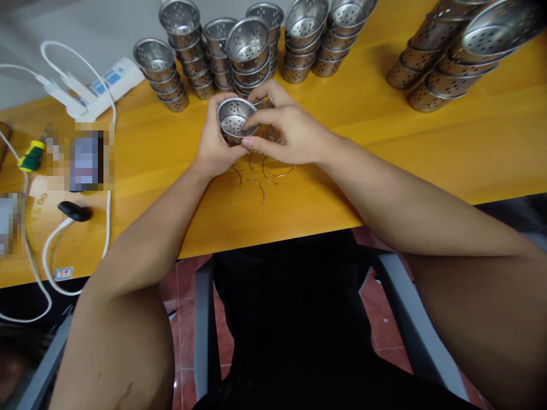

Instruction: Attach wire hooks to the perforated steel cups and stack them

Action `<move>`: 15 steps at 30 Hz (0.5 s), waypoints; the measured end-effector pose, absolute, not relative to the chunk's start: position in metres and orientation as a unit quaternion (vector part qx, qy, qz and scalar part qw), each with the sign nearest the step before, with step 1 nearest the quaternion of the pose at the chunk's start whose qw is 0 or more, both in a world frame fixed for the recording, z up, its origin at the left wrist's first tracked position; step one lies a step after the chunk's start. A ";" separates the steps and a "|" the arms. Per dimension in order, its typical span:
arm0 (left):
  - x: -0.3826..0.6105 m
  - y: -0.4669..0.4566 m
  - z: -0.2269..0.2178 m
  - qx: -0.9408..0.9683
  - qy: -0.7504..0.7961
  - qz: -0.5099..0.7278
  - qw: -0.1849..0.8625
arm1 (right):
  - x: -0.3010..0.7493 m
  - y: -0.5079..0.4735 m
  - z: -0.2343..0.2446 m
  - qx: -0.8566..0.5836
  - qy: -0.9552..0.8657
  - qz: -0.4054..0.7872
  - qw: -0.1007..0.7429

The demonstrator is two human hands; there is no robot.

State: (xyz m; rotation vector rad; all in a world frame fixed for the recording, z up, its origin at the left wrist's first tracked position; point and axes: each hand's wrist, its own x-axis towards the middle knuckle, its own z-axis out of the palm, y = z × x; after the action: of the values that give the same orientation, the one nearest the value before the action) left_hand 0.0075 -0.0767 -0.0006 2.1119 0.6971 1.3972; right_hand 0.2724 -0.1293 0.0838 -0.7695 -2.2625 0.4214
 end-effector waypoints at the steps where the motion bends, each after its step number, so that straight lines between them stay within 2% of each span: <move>1: 0.008 -0.080 0.002 0.777 0.264 0.506 0.265 | 0.272 -0.129 0.082 -0.300 -0.876 0.158 0.342; 6: 0.010 -0.073 -0.007 0.776 0.235 0.536 0.234 | 0.270 -0.134 0.086 -0.322 -0.880 0.137 0.321; 10: 0.009 -0.060 -0.023 0.801 0.232 0.499 0.235 | 0.268 -0.142 0.105 -0.320 -0.899 0.078 0.289; 13: 0.004 -0.059 -0.027 0.805 0.261 0.470 0.250 | 0.272 -0.145 0.126 -0.347 -0.914 0.020 0.209; 15: -0.001 -0.060 -0.027 0.805 0.286 0.457 0.248 | 0.281 -0.144 0.141 -0.417 -0.897 -0.016 0.143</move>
State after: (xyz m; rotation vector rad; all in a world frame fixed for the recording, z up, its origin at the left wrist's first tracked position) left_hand -0.0009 -0.0599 -0.0267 2.1928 0.7806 1.2449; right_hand 0.2813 -0.1444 0.1408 -1.2032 -2.5892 -0.0454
